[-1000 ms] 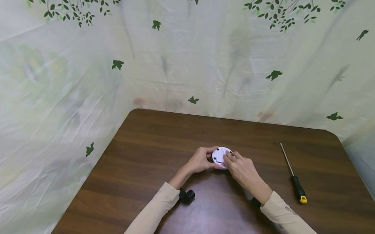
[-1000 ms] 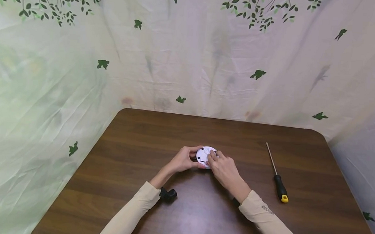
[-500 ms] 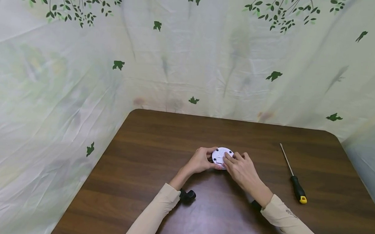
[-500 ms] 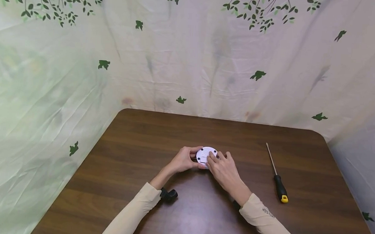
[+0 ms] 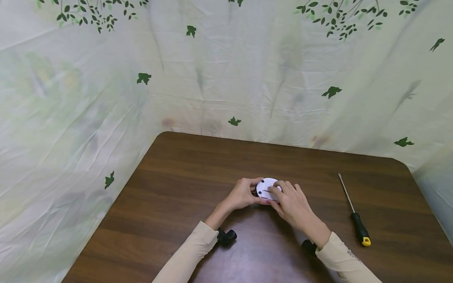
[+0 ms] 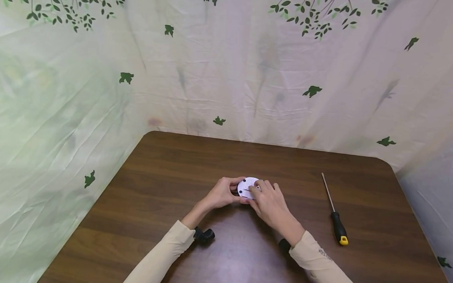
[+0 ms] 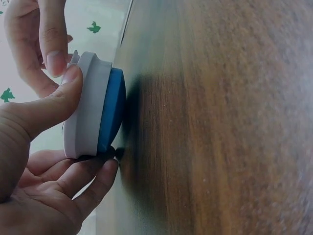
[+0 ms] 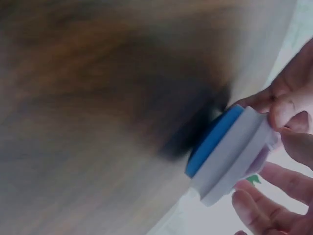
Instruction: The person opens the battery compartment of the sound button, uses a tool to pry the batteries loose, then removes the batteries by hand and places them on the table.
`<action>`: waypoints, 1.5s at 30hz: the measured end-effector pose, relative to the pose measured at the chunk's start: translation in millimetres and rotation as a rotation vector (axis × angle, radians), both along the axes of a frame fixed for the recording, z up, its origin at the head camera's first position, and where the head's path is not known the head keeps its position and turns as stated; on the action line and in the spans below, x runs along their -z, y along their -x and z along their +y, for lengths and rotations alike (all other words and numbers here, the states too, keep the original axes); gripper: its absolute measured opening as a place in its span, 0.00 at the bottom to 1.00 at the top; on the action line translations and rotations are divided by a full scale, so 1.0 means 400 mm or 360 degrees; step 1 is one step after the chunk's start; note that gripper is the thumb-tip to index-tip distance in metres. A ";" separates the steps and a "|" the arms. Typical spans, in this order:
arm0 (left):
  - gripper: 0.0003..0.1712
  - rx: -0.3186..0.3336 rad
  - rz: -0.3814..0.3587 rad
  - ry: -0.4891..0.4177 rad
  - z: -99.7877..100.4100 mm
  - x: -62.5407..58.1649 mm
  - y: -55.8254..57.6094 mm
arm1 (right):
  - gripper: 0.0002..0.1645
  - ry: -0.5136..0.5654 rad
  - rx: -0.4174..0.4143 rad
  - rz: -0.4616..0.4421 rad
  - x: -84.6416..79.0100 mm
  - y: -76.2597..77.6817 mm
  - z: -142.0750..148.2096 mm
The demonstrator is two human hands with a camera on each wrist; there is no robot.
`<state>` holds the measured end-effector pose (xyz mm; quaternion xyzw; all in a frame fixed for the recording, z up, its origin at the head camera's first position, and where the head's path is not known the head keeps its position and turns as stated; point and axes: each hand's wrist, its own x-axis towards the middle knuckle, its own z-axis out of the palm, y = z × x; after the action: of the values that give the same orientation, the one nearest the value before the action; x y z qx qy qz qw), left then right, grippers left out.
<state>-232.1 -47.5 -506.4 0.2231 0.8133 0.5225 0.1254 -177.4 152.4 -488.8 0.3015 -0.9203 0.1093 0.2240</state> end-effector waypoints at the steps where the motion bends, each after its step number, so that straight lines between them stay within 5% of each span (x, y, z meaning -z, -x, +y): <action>1: 0.44 0.0003 0.0002 -0.0002 0.000 0.000 0.000 | 0.22 0.0004 0.0002 -0.0018 -0.004 0.001 -0.001; 18: 0.44 -0.0011 0.0046 0.0031 0.006 -0.005 0.000 | 0.17 -0.0058 0.0010 -0.0250 -0.035 0.006 -0.012; 29: 0.44 -0.0008 0.0041 0.0013 0.005 -0.008 -0.003 | 0.15 -0.0039 0.0009 -0.0639 -0.063 0.022 -0.010; 45: 0.44 -0.0013 -0.0007 0.0021 0.001 -0.007 -0.002 | 0.17 0.0007 0.0003 -0.0387 -0.082 0.026 0.022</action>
<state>-231.2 -47.0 -503.6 0.2177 0.8174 0.5181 0.1265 -187.7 161.2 -456.1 0.2847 -0.9407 0.1468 0.1114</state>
